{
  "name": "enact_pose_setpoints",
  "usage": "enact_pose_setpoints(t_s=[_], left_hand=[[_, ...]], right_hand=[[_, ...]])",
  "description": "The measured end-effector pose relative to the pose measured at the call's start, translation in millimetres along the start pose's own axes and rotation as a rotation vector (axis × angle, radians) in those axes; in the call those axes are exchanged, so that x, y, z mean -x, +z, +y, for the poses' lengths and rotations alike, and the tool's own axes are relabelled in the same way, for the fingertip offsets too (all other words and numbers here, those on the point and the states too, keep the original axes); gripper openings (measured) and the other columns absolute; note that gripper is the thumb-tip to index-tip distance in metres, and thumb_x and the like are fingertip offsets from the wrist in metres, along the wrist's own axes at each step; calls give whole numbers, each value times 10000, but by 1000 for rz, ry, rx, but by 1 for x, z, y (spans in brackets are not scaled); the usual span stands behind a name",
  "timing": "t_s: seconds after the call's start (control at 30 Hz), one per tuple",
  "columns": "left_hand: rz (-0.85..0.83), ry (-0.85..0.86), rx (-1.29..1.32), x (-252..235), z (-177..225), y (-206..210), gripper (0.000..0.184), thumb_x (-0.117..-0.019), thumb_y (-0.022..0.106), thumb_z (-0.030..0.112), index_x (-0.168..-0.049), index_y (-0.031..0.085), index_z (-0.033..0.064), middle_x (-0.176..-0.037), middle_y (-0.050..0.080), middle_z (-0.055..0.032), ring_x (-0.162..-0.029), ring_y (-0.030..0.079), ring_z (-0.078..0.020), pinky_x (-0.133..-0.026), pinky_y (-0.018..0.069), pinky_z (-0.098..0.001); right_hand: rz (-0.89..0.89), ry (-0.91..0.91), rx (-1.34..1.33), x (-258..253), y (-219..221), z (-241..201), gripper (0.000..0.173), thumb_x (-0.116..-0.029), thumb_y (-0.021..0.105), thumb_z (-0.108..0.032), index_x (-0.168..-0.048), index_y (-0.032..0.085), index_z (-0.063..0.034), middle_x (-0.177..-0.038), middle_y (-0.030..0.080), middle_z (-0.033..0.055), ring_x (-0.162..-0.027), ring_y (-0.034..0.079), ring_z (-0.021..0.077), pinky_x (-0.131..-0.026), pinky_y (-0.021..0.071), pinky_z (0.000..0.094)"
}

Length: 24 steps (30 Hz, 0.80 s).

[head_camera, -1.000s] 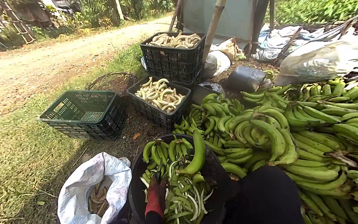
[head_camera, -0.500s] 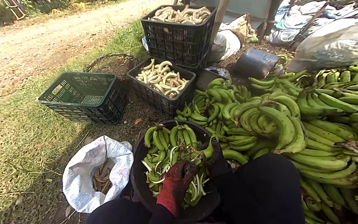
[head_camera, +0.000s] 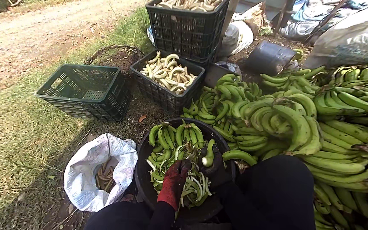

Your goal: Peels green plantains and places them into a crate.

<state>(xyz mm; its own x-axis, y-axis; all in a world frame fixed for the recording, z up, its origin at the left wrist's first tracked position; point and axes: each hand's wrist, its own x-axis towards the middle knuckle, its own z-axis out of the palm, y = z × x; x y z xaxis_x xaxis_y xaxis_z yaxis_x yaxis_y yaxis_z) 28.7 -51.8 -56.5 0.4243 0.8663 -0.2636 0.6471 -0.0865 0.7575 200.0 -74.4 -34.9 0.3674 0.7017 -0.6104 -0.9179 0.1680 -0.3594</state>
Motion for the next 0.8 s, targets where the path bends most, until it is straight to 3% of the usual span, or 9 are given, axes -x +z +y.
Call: enact_pose_setpoints(t_s=[0.1, 0.2, 0.3, 0.43, 0.53, 0.67, 0.8], left_hand=[[-96, -20, 53, 1, -1, -6, 487, -1048, 404, 602, -1327, 640, 280, -1078, 717, -11, -917, 705, -156, -843, 601, -465], [-194, 21, 40, 11, 15, -12, 505, -1027, 400, 658, -1386, 597, 363, -1092, 725, 27, -897, 715, -133, -824, 616, -460], [-238, 77, -54, 18, 26, -19, 520, -1026, 402, 658, -1381, 614, 344, -1157, 718, 34, -1002, 702, -116, -916, 588, -453], [-230, 95, -92, 17, 20, -17, 543, -1023, 374, 678, -1378, 618, 348, -1158, 716, 32, -1036, 693, -118, -949, 574, -458], [-240, 95, -55, 17, 21, -14, 519, -1030, 396, 654, -1368, 625, 333, -1155, 714, 25, -1022, 694, -122, -933, 578, -449], [-214, 68, -57, 14, 19, -14, 489, -1047, 425, 587, -1382, 624, 290, -1209, 705, -4, -1103, 679, -147, -995, 551, -461], [-43, 25, -209, 0, 12, -11, 484, -1017, 505, 523, -1397, 622, 247, -1228, 699, -85, -1163, 659, -248, -1035, 513, -508]], right_hand=[[-93, -2, 154, -7, -10, -12, 621, -1074, 231, -589, -935, 571, -89, -657, 604, 76, -515, 606, 173, -455, 538, 325], [-200, -161, 462, -26, -20, -20, 520, -1115, 250, -424, -1109, 592, -33, -766, 655, 94, -619, 644, 184, -558, 564, 340], [-260, -187, 603, -40, -28, -24, 480, -1113, 260, -380, -1156, 583, -27, -801, 661, 75, -634, 641, 160, -562, 558, 306], [-279, -110, 622, -57, -39, -20, 473, -1113, 295, -412, -1239, 567, -46, -861, 675, 92, -699, 663, 183, -610, 572, 324], [-195, -20, 576, -43, -21, -24, 448, -1121, 297, -392, -1174, 567, -39, -793, 651, 102, -633, 648, 179, -550, 561, 302], [-145, 100, 594, -25, -3, -19, 501, -1118, 267, -434, -1113, 571, -36, -750, 637, 99, -590, 636, 164, -505, 551, 289], [-198, -15, 805, 0, -7, 1, 436, -1121, 293, -377, -1247, 591, -85, -897, 658, 44, -749, 646, 103, -646, 569, 292]])
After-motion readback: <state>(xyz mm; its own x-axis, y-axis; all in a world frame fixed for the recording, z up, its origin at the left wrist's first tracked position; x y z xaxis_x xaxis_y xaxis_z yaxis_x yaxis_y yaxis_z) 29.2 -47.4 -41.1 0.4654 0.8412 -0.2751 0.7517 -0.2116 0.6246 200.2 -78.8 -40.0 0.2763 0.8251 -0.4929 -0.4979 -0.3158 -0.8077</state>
